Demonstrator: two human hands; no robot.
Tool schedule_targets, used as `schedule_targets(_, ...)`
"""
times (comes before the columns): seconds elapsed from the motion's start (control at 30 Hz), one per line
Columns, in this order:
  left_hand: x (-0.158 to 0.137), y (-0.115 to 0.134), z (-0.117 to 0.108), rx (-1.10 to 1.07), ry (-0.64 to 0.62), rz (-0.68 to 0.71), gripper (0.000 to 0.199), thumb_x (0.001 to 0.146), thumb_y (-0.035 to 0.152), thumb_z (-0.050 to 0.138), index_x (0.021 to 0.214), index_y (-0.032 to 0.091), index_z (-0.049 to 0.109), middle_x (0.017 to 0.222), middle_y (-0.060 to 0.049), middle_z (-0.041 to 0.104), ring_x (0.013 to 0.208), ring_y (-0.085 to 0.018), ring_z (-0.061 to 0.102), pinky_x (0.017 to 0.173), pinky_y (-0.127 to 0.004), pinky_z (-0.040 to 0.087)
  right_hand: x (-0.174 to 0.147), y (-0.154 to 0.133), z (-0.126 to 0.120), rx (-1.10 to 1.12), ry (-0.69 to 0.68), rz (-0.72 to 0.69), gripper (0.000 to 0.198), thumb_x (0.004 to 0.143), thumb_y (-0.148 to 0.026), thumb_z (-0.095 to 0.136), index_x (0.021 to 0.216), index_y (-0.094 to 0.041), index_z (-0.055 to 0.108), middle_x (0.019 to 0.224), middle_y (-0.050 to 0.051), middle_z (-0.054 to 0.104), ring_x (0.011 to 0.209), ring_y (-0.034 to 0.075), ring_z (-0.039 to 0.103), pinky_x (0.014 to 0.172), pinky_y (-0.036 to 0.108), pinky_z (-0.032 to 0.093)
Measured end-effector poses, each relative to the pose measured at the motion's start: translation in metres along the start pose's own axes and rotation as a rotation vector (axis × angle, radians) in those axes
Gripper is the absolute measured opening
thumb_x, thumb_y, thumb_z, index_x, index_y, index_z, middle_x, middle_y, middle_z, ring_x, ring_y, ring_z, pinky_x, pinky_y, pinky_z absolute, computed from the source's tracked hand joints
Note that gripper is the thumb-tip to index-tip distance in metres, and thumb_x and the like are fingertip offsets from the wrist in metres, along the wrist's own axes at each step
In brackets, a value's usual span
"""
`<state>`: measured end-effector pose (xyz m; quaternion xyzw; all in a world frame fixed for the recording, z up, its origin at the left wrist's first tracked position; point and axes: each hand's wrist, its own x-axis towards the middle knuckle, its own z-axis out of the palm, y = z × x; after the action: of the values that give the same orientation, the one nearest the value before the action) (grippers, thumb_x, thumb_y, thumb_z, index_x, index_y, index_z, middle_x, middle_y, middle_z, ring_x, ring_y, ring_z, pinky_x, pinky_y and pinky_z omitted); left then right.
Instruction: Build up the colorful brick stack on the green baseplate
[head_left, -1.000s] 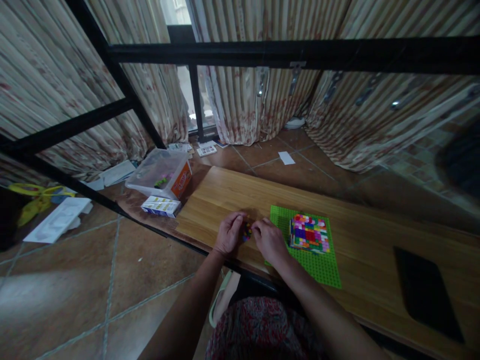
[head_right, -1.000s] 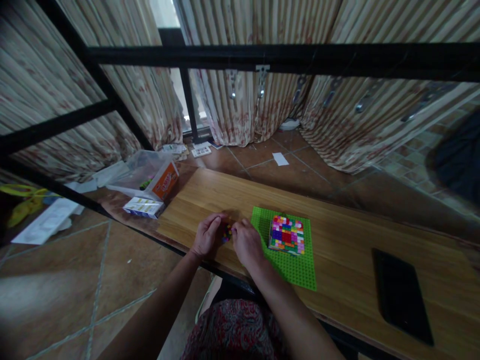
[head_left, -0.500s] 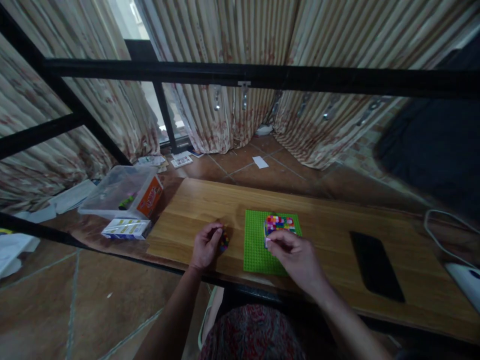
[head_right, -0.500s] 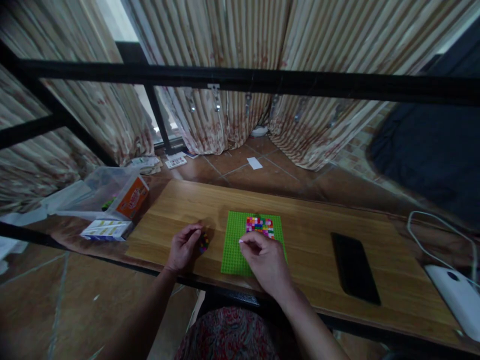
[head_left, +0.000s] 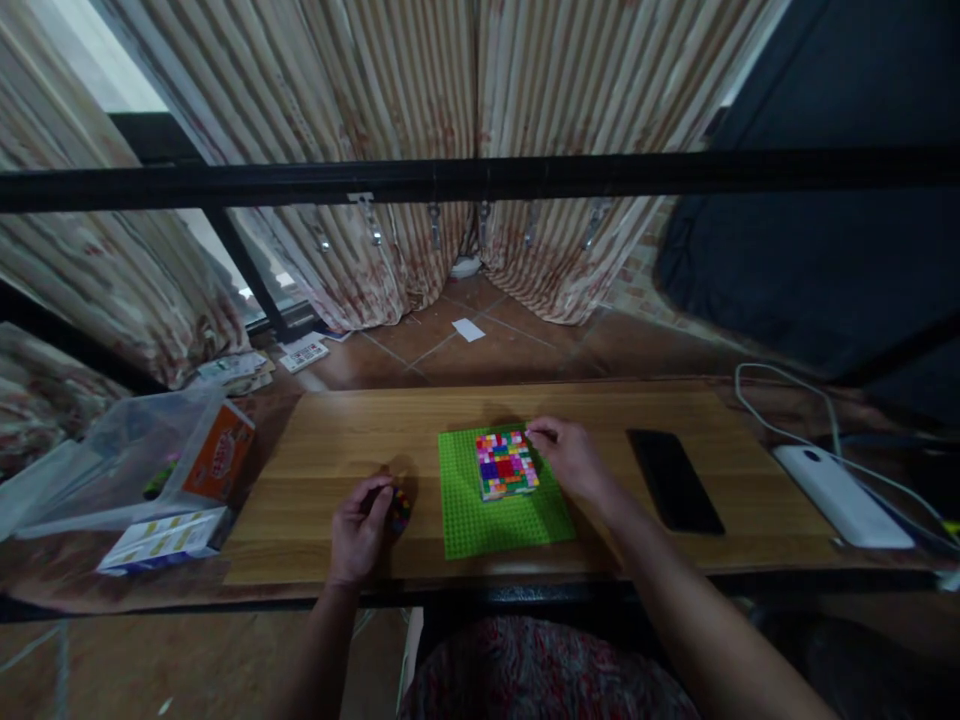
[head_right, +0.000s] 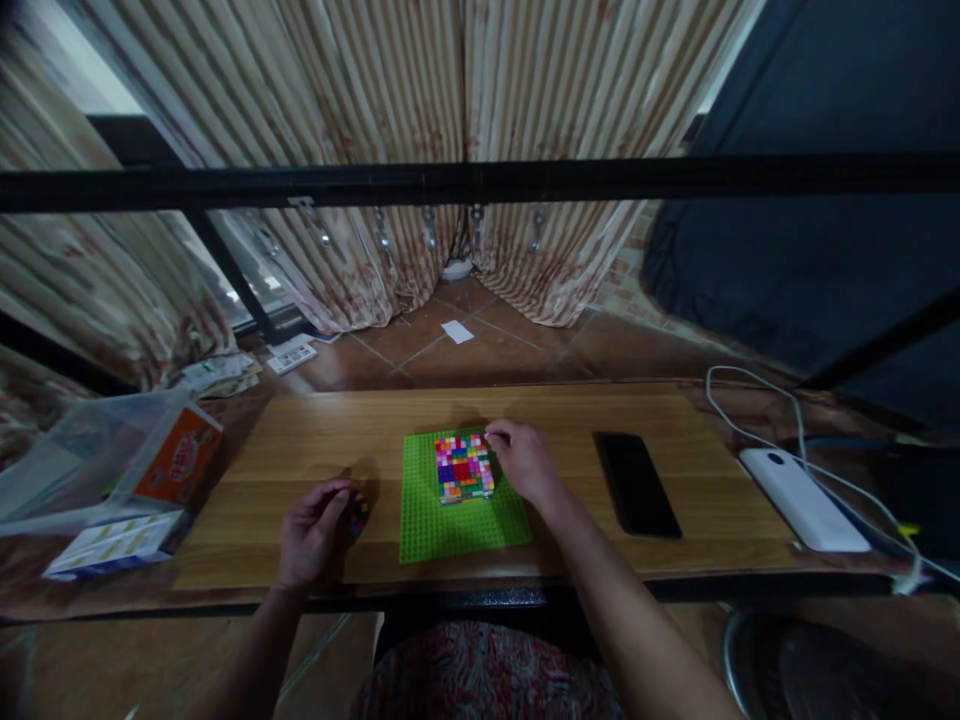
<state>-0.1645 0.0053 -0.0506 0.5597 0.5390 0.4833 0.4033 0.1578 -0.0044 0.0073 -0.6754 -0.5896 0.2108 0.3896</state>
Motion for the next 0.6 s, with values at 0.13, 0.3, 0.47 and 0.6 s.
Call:
schedule_targets(0.13,0.000,0.002,0.000,0.015,0.008,-0.006,0.026,0.077,0.042,0.066,0.090,0.019,0.070,0.093,-0.006,0.071,0.091,-0.020,0.064,0.089,-0.037,0.050,0.005,-0.002,0.002,-0.073,-0.044,-0.050,0.019,0.084,-0.021,0.052,0.084,-0.020,0.071,0.084,0.005,0.073,0.078,0.018,0.066,0.073,0.028,0.046)
schedule_targets(0.3,0.001,0.002,0.000,0.029,0.011,-0.015,0.026,0.077,0.042,0.066,0.090,0.019,0.070,0.094,-0.006,0.071,0.094,-0.021,0.064,0.092,-0.039,0.049,0.009,-0.006,0.001,-0.196,-0.089,-0.081,0.020,0.082,-0.015,0.053,0.081,-0.020,0.072,0.081,0.004,0.072,0.075,0.017,0.065,0.073,0.027,0.045)
schedule_targets(0.47,0.000,0.002,0.001,0.054,0.023,-0.022,0.024,0.077,0.040,0.065,0.089,0.020,0.070,0.096,-0.006,0.071,0.096,-0.021,0.065,0.093,-0.039,0.049,0.011,-0.008,-0.001,-0.179,-0.115,-0.086,0.023,0.083,-0.014,0.052,0.084,-0.020,0.074,0.088,0.006,0.074,0.082,0.019,0.066,0.077,0.029,0.046)
schedule_targets(0.6,-0.001,0.005,0.002,0.044,0.024,-0.017,0.024,0.078,0.041,0.065,0.088,0.020,0.069,0.094,-0.006,0.072,0.093,-0.021,0.066,0.092,-0.041,0.051,0.014,-0.004,-0.002,-0.029,-0.129,-0.045,0.022,0.083,-0.018,0.053,0.082,-0.020,0.074,0.086,0.006,0.075,0.080,0.019,0.067,0.076,0.030,0.047)
